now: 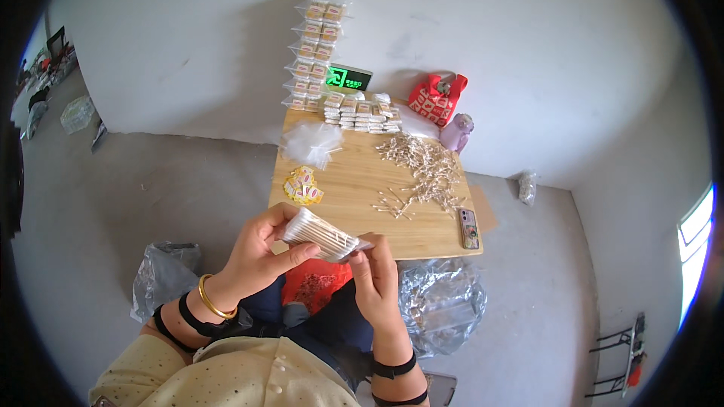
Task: The person sits on the floor and arranges loose cotton swabs into neat rows on a wooden table. They then pick up a plastic wrapper, place the swabs inside, and seal the package. The person repeats this process, creating multiple packaged units.
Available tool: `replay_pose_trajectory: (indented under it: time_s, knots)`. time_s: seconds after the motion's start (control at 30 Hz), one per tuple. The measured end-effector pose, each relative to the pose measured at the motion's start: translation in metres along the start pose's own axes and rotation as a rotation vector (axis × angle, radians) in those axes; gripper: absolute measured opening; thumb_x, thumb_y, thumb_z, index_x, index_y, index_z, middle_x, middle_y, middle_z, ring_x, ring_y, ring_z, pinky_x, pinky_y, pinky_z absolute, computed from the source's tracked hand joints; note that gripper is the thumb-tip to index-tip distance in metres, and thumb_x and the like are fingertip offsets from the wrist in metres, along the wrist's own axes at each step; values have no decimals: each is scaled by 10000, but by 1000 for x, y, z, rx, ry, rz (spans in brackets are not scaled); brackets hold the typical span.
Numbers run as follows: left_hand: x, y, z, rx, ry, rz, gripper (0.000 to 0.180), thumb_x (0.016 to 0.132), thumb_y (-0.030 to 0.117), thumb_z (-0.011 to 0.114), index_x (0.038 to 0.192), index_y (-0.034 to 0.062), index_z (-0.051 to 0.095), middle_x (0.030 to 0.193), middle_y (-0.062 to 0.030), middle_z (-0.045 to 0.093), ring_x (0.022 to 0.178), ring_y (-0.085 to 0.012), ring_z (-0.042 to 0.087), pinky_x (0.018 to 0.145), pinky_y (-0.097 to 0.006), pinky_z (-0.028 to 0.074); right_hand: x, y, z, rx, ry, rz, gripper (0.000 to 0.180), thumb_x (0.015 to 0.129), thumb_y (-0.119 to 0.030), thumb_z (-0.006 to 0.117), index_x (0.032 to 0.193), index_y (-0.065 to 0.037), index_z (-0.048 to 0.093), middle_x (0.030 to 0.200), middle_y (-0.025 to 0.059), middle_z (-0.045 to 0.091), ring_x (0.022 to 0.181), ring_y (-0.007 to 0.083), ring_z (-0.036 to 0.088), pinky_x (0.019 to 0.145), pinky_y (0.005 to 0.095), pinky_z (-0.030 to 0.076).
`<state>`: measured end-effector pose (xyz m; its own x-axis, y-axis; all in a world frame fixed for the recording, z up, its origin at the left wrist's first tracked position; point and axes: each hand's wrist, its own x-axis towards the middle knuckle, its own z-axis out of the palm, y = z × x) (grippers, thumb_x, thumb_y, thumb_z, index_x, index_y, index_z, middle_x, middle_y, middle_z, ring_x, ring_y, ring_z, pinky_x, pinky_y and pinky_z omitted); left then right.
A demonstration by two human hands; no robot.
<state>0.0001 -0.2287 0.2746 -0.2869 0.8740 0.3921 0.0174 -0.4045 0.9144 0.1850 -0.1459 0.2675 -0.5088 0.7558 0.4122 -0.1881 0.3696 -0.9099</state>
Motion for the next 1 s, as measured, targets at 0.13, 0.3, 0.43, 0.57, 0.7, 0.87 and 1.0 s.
replay_pose_trajectory:
  time_s: [0.13,0.3,0.43,0.57,0.7,0.87,1.0]
  knots:
    - [-3,15,6,184,-14,106,289,885,169,825,1108,25,711,920,-58,749,811,-103,692,734,-279,538,-10,16,-16,31,-142,172,157,955,-2,660,1110,5,643,1021,47,660,982,132,609,862,276,473]
    - [-6,31,11,546,-71,323,322,828,152,841,1125,89,734,887,-78,751,744,-229,719,658,-307,564,-12,22,-16,107,-181,194,139,898,3,710,1035,-9,693,1027,59,681,931,170,633,846,294,484]
    - [-10,32,15,562,-120,297,331,772,86,864,1079,68,738,899,-82,764,715,-230,720,639,-313,563,-11,25,-17,194,-239,101,123,891,11,710,1011,-8,688,1014,55,676,931,154,628,842,288,483]
    - [-14,34,21,618,-131,330,387,735,48,864,1096,81,729,937,-69,774,770,-236,744,666,-320,586,-8,17,-15,243,-256,113,103,881,27,711,973,-14,691,1004,54,672,953,148,623,853,287,480]
    - [-15,29,24,654,-118,404,392,727,53,865,1093,94,732,970,-52,781,843,-246,763,725,-338,603,-9,19,-16,271,-267,130,104,875,40,706,962,-15,696,1001,54,673,958,147,623,857,289,481]
    - [-11,18,27,692,-68,473,363,743,95,856,1085,135,740,904,-37,761,836,-234,750,756,-325,582,-8,14,-16,252,-287,153,115,882,49,689,984,-3,698,1015,52,680,962,143,621,874,286,478]
    - [-13,7,19,588,-178,261,394,800,74,847,1169,105,711,1015,-38,775,928,-219,750,881,-323,584,-16,24,-21,296,-242,234,106,915,27,680,1019,10,695,1046,44,697,1000,130,617,922,295,476]
